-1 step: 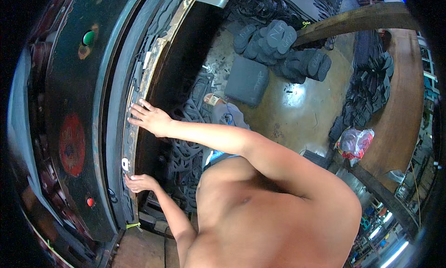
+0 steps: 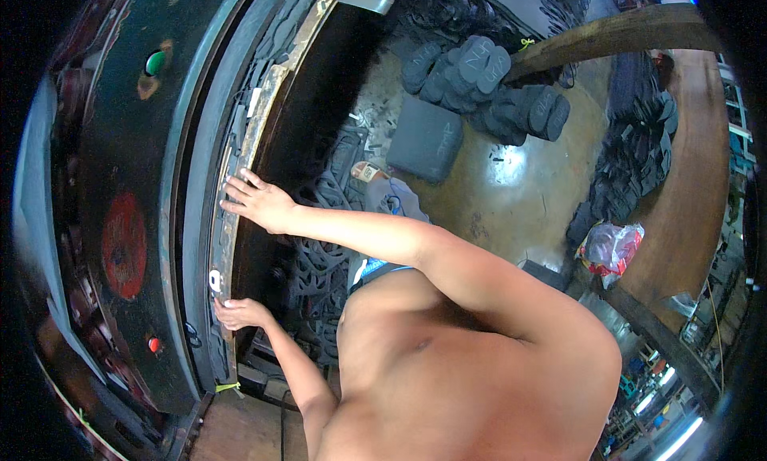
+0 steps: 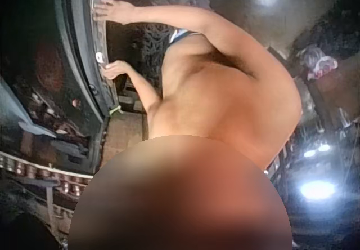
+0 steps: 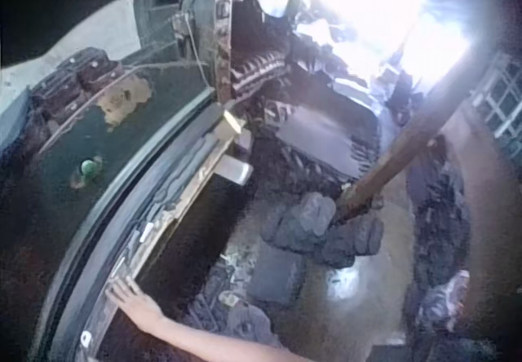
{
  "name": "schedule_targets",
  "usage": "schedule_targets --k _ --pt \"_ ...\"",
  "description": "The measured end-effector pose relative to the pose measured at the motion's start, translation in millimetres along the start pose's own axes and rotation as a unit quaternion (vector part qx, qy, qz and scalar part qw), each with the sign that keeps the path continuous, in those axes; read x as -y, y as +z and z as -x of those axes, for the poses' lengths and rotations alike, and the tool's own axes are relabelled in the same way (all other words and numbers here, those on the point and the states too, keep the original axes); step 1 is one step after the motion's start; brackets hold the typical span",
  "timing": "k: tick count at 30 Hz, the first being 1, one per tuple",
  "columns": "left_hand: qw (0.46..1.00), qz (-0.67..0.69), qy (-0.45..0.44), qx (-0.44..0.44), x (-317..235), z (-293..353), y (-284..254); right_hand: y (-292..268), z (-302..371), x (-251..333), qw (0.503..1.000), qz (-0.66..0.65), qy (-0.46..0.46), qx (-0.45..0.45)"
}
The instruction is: The person repeatedly places a metal sandal template on a sheet of black rubber, cuts around it with scissors, and stacks the finished soles. The person also moves a large rubber sheet and handles multiple finished soles during the process.
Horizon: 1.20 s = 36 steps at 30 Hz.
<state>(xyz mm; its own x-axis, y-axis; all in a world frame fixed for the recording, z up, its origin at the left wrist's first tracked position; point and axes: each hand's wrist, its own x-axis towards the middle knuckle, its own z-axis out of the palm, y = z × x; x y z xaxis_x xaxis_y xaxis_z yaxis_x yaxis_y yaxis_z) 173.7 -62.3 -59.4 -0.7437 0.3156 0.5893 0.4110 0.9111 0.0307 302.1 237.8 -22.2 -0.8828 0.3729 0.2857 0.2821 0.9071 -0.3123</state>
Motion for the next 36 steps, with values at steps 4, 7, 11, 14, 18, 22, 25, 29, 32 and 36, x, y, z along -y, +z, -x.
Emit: schedule_targets --k 4,7,11,14,18,22,25,29,32,36 --pt "1.0 -0.004 -0.013 0.01 -4.6 -6.0 -4.9 8.7 -2.7 0.9 1.0 0.026 -0.008 0.016" --pt "1.0 -0.005 -0.007 -0.01 -11.9 -10.3 -9.3 8.7 -8.4 -0.6 0.999 0.001 -0.007 0.033" --pt "1.0 0.011 -0.011 0.021 -16.7 -15.0 -19.3 1.1 -9.5 -3.5 0.999 -0.008 -0.013 0.039" --pt "0.996 0.045 -0.054 0.051 -18.7 -16.2 -25.2 -3.5 -10.3 -7.3 0.996 0.038 -0.053 0.055" --pt "0.985 0.064 -0.112 0.11 -18.4 -19.9 -27.8 -7.0 -18.1 -10.2 0.989 0.094 -0.083 0.077" --pt "0.977 0.068 -0.126 0.16 -14.9 -24.5 -26.1 -11.4 -28.7 -13.2 0.983 0.109 -0.099 0.107" --pt "0.97 0.073 -0.135 0.188 -12.6 -27.8 -24.5 -15.2 -36.2 -13.1 0.979 0.111 -0.096 0.139" --pt "0.962 0.06 -0.133 0.231 -11.3 -33.8 -26.2 -19.2 -40.3 -7.4 0.973 0.135 -0.077 0.169" --pt "0.953 0.08 -0.163 0.244 -13.9 -37.5 -32.1 -23.6 -43.7 -4.3 0.972 0.148 -0.071 0.168" --pt "0.958 0.069 -0.147 0.238 -16.6 -38.3 -39.9 -26.8 -49.4 -8.9 0.973 0.115 -0.071 0.184"
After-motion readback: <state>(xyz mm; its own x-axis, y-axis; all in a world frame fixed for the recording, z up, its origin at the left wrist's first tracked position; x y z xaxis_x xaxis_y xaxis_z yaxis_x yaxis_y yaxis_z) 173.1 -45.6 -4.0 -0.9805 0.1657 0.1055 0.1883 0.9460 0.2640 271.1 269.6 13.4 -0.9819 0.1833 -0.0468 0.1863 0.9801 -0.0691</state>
